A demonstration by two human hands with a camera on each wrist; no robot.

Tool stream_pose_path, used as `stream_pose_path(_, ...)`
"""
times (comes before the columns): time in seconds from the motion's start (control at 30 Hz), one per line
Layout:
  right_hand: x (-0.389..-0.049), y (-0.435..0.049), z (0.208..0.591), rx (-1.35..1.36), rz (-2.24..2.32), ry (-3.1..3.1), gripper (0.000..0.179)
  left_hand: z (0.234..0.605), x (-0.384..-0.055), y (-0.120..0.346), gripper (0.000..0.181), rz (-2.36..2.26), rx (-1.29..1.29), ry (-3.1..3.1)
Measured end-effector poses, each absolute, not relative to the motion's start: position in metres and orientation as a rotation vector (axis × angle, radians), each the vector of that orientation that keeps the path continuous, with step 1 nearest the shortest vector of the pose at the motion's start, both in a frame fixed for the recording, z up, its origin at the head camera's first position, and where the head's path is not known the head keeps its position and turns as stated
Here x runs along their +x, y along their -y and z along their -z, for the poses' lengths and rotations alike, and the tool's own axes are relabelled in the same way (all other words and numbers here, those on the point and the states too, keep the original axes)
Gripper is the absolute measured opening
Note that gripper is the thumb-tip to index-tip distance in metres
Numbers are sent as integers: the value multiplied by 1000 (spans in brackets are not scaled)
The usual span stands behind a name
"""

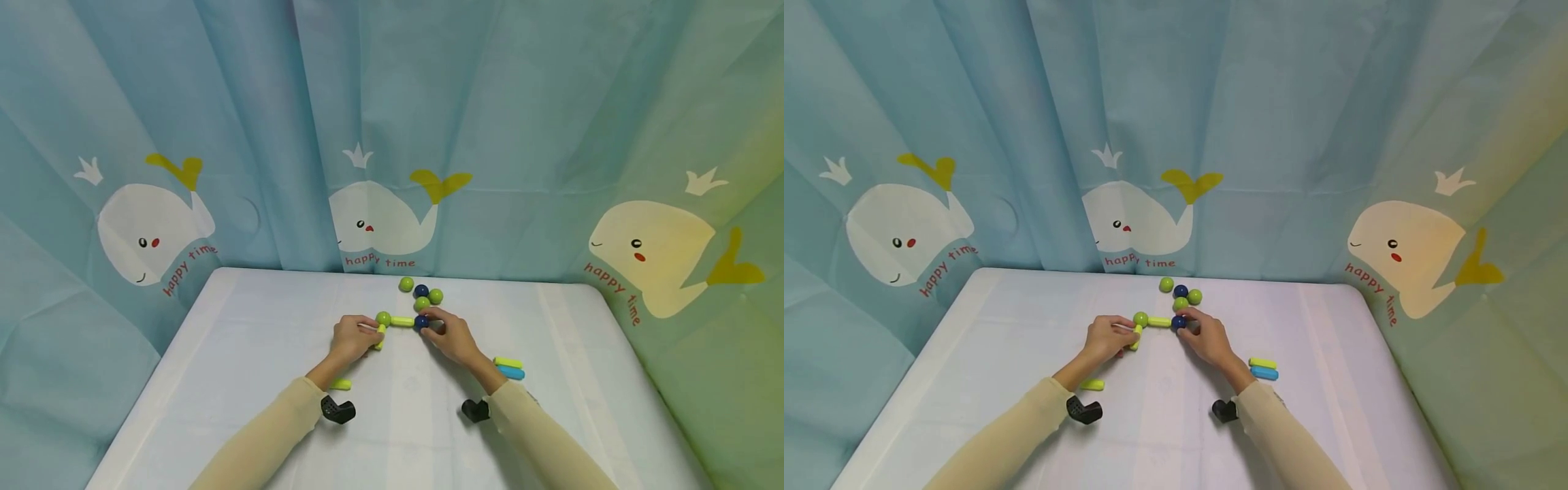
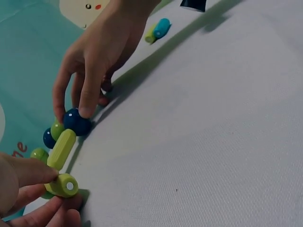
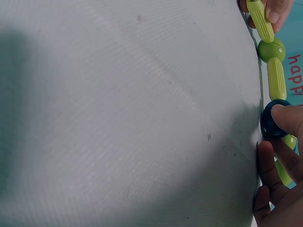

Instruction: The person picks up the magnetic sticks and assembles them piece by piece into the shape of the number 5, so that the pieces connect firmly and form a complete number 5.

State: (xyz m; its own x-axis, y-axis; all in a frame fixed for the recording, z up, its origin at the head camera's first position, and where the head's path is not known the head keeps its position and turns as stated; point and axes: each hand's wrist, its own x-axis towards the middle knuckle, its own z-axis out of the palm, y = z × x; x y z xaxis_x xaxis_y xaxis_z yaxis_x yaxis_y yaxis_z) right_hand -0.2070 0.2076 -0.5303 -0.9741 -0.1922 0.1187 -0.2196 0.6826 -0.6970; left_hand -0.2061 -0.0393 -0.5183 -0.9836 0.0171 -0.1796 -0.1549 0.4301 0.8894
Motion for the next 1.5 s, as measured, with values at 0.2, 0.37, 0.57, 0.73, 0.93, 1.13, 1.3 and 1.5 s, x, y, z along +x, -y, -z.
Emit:
stream_pose_path(0.2, -206, -208, 529, 354, -1182, 2832, 37, 520, -207, 39, 18, -1605, -104, -2525)
stream_pose_path(0.37, -206, -208, 529, 359, -1186, 2835, 36, 520, -207, 39, 18, -1608, -100, -2521)
stream_pose_path(0.57, -206, -208, 529, 362, -1176, 2857, 36, 519, -205, 40, 20, -1604, -61, -2532)
stream_pose_path(0.73, -206, -207, 528, 354, -1184, 2858, 36, 519, -205, 40, 21, -1597, -39, -2544)
stream_pose_path(0.93, -206, -208, 528, 366, -1184, 2849, 36, 518, -205, 40, 22, -1596, -29, -2546)
stream_pose_path(1.13, -206, -207, 528, 348, -1190, 2867, 37, 518, -203, 41, 22, -1594, -29, -2545)
stream_pose_path(1.3, -205, -207, 528, 354, -1195, 2858, 37, 518, -203, 40, 22, -1596, -37, -2554)
stream_pose_path(1.5, -205, -207, 529, 363, -1196, 2848, 38, 517, -202, 39, 22, -1595, -25, -2575)
